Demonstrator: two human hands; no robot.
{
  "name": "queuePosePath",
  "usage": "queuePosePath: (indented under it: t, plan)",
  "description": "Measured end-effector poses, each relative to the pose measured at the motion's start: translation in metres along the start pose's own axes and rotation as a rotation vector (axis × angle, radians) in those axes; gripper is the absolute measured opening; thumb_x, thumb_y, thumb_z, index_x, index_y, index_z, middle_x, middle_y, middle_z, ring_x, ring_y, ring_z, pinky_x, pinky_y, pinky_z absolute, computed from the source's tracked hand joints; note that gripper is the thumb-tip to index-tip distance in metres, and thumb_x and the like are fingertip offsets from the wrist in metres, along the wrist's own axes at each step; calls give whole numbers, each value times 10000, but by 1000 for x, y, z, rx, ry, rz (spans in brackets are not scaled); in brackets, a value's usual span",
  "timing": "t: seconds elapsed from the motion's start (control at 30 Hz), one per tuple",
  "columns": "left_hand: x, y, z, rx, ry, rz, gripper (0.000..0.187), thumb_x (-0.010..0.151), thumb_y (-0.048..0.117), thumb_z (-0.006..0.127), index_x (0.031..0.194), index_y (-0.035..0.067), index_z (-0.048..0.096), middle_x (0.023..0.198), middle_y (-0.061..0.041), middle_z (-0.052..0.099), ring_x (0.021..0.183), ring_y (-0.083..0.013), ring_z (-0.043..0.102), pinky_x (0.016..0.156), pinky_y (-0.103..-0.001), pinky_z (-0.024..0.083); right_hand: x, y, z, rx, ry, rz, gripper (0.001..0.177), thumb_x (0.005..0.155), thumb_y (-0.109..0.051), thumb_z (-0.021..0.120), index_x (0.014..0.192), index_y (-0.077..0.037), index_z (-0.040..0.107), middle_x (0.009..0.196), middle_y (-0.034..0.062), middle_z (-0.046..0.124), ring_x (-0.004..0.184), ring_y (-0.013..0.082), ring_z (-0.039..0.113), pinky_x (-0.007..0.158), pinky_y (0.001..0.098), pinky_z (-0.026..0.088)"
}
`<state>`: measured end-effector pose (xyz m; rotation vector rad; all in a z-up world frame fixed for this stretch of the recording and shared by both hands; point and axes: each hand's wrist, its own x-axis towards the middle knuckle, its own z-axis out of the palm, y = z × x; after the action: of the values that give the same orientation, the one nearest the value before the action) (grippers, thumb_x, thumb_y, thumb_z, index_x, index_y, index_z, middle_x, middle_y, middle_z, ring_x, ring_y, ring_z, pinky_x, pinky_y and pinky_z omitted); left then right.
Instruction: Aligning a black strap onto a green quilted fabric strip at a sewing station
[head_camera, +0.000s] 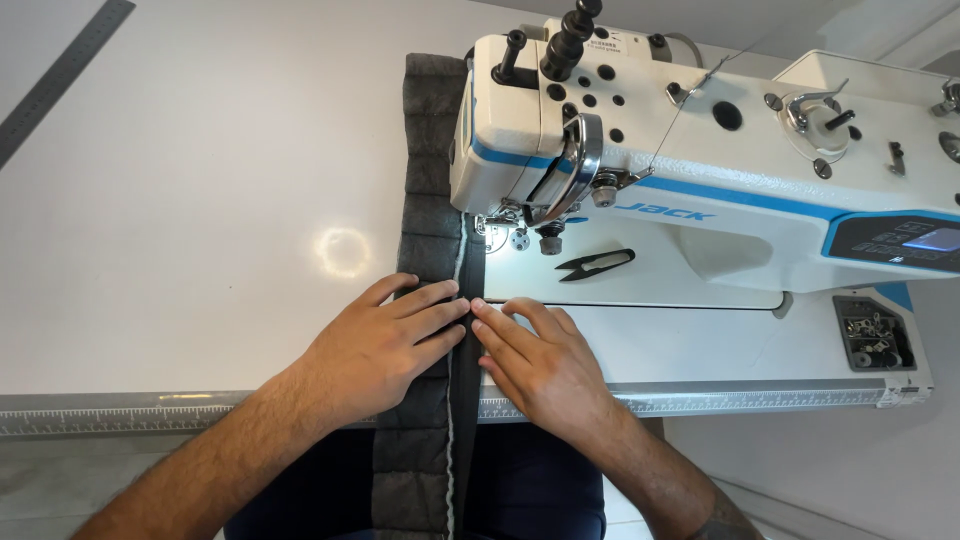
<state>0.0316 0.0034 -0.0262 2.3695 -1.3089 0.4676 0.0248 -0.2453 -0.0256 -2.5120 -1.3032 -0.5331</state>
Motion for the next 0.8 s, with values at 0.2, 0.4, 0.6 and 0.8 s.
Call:
queuePosePath:
  t: [0.2, 0.4, 0.6, 0.8]
  plan:
    - [7, -9, -1, 27, -32, -13, 226, 1004, 57, 511, 1087, 50, 721, 1146, -149, 711, 1240, -329, 626, 1055, -536, 434, 5, 11, 2, -28, 0, -12, 308, 1029, -234, 599, 1245, -37, 694, 1268, 129, 707, 1105, 346, 624, 765, 413, 474]
    - [18, -30, 4, 74, -50, -30, 213, 995, 87, 531, 1055, 77, 735, 1109, -119, 725, 1242, -299, 629, 1094, -521, 403, 17, 29, 8, -17, -60, 26, 333, 1018, -240, 607, 1278, -56, 702, 1308, 111, 701, 1124, 334, 604, 784, 412, 471]
    - [31, -42, 1, 104, -82, -57, 197, 983, 74, 559, 1041, 86, 747, 1080, -106, 733, 1229, -271, 644, 1097, -500, 414, 20, 42, 23, -96, -33, 44, 375, 994, -237, 629, 1331, -80, 679, 1357, 79, 679, 1151, 318, 579, 819, 407, 481]
    - [21, -24, -7, 12, -39, -33, 213, 987, 44, 542, 1083, 51, 732, 1124, -154, 723, 1250, -322, 631, 1103, -534, 415, 9, 13, 2, 3, 122, -135, 201, 1001, -188, 666, 1157, -82, 737, 1192, 124, 738, 1089, 345, 691, 829, 422, 531]
